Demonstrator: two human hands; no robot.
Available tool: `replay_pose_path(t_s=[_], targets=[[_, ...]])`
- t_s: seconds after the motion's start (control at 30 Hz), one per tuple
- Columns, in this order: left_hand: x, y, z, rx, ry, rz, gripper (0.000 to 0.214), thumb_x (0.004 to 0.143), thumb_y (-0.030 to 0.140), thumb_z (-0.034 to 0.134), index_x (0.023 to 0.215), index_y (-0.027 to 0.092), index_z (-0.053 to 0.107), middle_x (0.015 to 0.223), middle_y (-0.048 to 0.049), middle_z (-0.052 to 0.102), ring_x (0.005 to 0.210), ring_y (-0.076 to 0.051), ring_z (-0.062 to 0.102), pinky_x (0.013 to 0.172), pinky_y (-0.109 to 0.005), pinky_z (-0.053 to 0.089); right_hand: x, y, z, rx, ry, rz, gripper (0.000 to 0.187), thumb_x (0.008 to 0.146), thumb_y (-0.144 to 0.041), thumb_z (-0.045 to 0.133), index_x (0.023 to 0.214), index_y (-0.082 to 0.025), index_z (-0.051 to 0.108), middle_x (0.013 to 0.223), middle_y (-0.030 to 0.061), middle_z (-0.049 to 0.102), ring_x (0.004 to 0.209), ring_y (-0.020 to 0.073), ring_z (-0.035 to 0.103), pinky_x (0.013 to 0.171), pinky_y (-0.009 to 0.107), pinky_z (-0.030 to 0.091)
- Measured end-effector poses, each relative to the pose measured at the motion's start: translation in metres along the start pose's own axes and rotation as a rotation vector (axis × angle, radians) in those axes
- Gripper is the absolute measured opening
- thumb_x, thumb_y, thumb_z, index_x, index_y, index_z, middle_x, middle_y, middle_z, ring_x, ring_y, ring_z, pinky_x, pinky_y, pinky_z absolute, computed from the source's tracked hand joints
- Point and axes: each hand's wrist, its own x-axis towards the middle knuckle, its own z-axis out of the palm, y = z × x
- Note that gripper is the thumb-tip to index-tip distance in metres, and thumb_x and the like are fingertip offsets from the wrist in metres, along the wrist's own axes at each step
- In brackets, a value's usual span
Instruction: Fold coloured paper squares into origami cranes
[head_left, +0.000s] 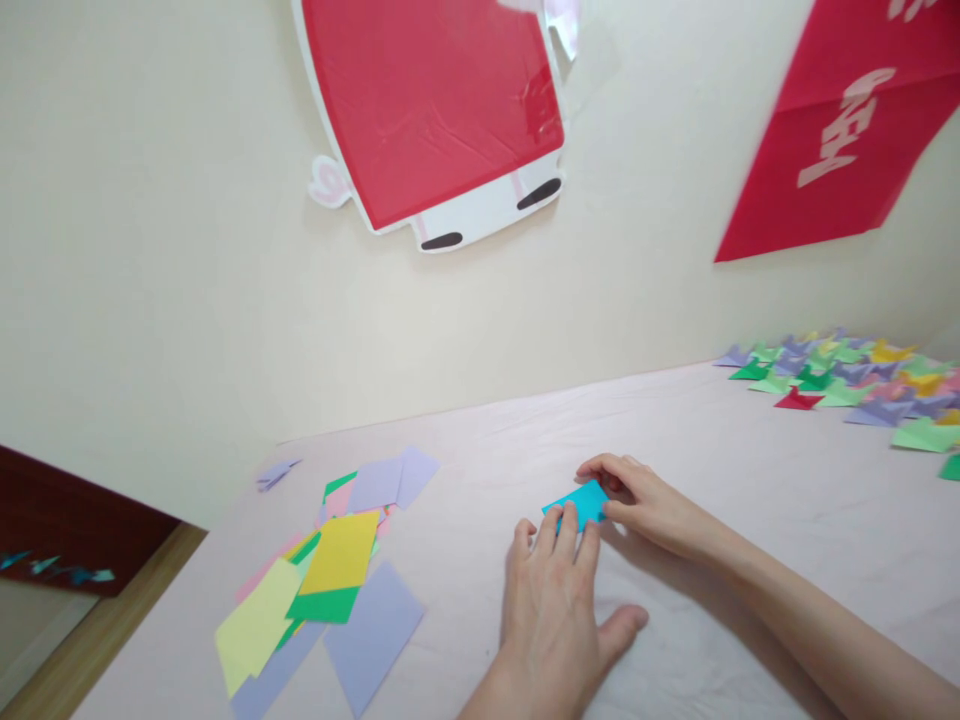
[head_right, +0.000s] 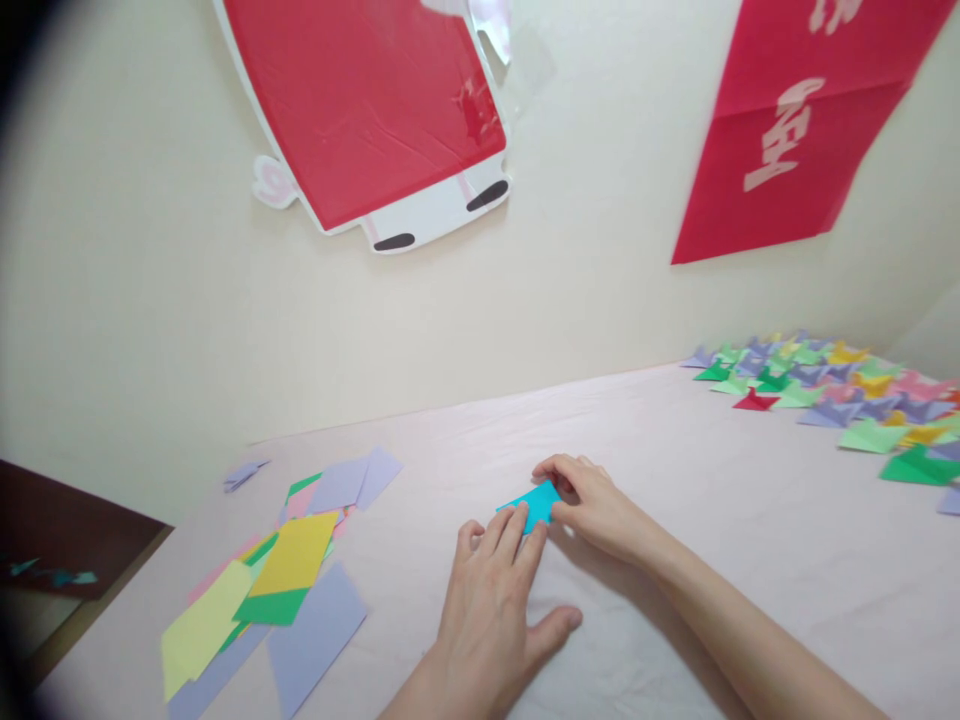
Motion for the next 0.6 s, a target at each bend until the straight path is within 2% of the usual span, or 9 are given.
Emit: replay_pose_path(t_s=[0.17, 0.4, 0.6], targets=[[0.001, -0.001, 0.0, 0.036, 0.032, 0.017, 0.066, 0.083, 0.061, 0.061, 0.131, 0.015, 0.057, 0.143, -0.0159, 0.051, 0.133, -0.035, 0.045, 0.108, -0.061, 0.033, -0.001, -0.001, 0.005, -0.113, 0.036, -0.086, 0.034, 0.072, -0.019, 0.059, 0.105, -0.022, 0.062, 0.11, 0.0073, 0.067, 0.103, 0.0277, 0.056, 0.092, 0.043, 0.038], [-0.009, -0.007, -0.004, 0.166, 0.112, 0.053, 0.055, 0.083, 0.058, 0.063, 0.118, 0.015, 0.063, 0.154, -0.0146, 0.035, 0.139, -0.037, 0.035, 0.104, -0.06, 0.038, 0.0, 0.002, 0.003, -0.1, 0.006, -0.072, 0.043, 0.068, -0.016, 0.059, 0.11, -0.022, 0.061, 0.11, 0.0074, 0.068, 0.103, 0.0272, 0.057, 0.091, 0.042, 0.039], [-0.027, -0.016, -0.005, 0.207, 0.21, 0.015, 0.046, 0.084, 0.051, 0.065, 0.113, 0.017, 0.063, 0.153, -0.0146, 0.036, 0.139, -0.037, 0.035, 0.103, -0.059, 0.039, -0.002, -0.002, 0.0, -0.054, 0.002, -0.064, 0.045, 0.066, -0.013, 0.057, 0.111, -0.022, 0.06, 0.113, 0.0076, 0.067, 0.103, 0.0272, 0.056, 0.093, 0.043, 0.038]])
